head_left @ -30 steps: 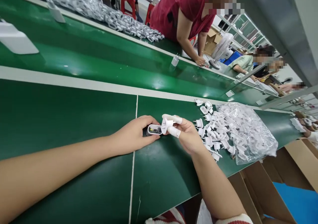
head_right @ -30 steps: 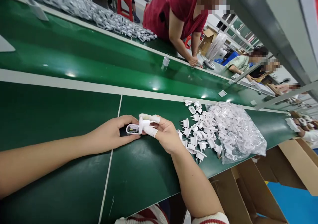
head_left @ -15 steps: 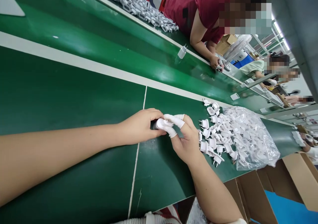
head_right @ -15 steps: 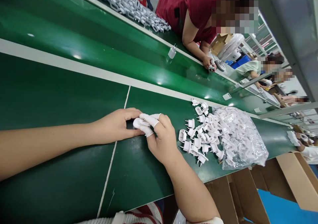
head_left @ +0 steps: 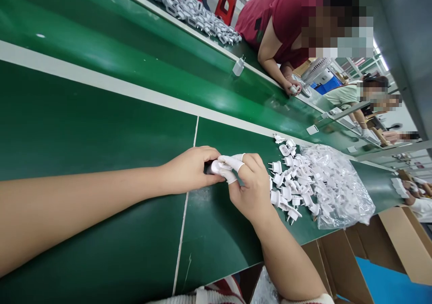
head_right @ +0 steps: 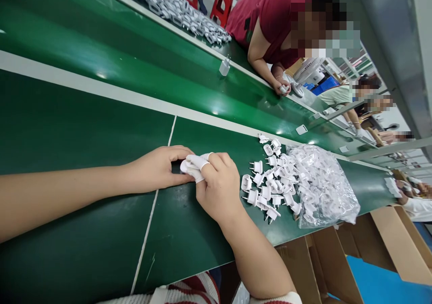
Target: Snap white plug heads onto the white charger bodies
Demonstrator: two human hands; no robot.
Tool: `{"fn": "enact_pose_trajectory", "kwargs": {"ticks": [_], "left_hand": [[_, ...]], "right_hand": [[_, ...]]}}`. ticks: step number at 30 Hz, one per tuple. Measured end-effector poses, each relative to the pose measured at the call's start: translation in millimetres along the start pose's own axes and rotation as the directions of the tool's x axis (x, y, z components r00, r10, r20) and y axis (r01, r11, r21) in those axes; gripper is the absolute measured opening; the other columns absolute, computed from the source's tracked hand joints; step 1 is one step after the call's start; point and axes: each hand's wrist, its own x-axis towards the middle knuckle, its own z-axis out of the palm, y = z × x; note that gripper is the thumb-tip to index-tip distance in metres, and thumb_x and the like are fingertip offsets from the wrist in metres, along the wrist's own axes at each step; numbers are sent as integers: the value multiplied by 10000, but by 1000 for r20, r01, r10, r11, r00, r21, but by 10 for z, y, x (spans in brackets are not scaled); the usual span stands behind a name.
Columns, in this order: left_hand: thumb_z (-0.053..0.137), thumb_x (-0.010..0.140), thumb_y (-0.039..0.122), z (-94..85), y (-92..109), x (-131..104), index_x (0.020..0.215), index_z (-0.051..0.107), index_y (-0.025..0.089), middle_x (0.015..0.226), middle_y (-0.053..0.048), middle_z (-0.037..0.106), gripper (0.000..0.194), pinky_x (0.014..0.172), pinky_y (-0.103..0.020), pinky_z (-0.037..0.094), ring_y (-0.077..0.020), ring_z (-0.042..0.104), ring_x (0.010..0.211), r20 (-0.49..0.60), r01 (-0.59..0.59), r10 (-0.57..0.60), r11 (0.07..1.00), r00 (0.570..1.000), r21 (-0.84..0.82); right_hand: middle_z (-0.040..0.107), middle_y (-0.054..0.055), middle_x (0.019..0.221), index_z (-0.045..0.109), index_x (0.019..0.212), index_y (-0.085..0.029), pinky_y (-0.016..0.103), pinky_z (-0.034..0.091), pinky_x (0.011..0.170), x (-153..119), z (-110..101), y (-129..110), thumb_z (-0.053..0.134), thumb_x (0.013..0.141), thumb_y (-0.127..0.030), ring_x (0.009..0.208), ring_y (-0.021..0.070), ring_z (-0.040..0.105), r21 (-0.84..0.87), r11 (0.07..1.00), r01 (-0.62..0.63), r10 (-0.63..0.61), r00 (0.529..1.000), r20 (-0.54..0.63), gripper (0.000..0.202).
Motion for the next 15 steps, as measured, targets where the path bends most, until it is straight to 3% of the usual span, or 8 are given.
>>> {"fn": "enact_pose_trajectory", "kwargs": {"ticks": [4, 9, 15], "left_hand": [[705, 790, 537, 7, -10, 1, 898, 709, 219, 988, -54, 721, 336, 805, -366, 547, -265, 684, 910, -15, -17, 18, 1000, 1000, 15], [703, 789, 523, 9, -17, 20, 881, 706, 221, 940, -52, 717, 316, 798, -358, 542, -260, 676, 898, -37, -28, 30, 999, 999, 38], [655, 773, 573, 24, 49, -29, 850, 689, 214, 901, -44, 735, 369, 780, -351, 515, -268, 674, 861, 12, 27, -28, 997, 1000, 76]], "right_hand": [[649, 59, 837, 678, 900, -216, 369, 446, 727, 14, -3, -72, 580, 821, -36, 813, 237, 535, -159, 987, -12, 9, 1000, -20, 220], [626, 39, 777, 663, 837, -218, 378, 407, 803, 16, 8, -149, 566, 746, -21, 788, 227, 519, -299, 953, -35, 19, 998, -56, 237], [703, 30, 861, 680, 857, -213, 440, 362, 1065, 93, -117, -159, 589, 778, -79, 882, 219, 594, -272, 961, -43, 87, 985, 151, 180]]}}
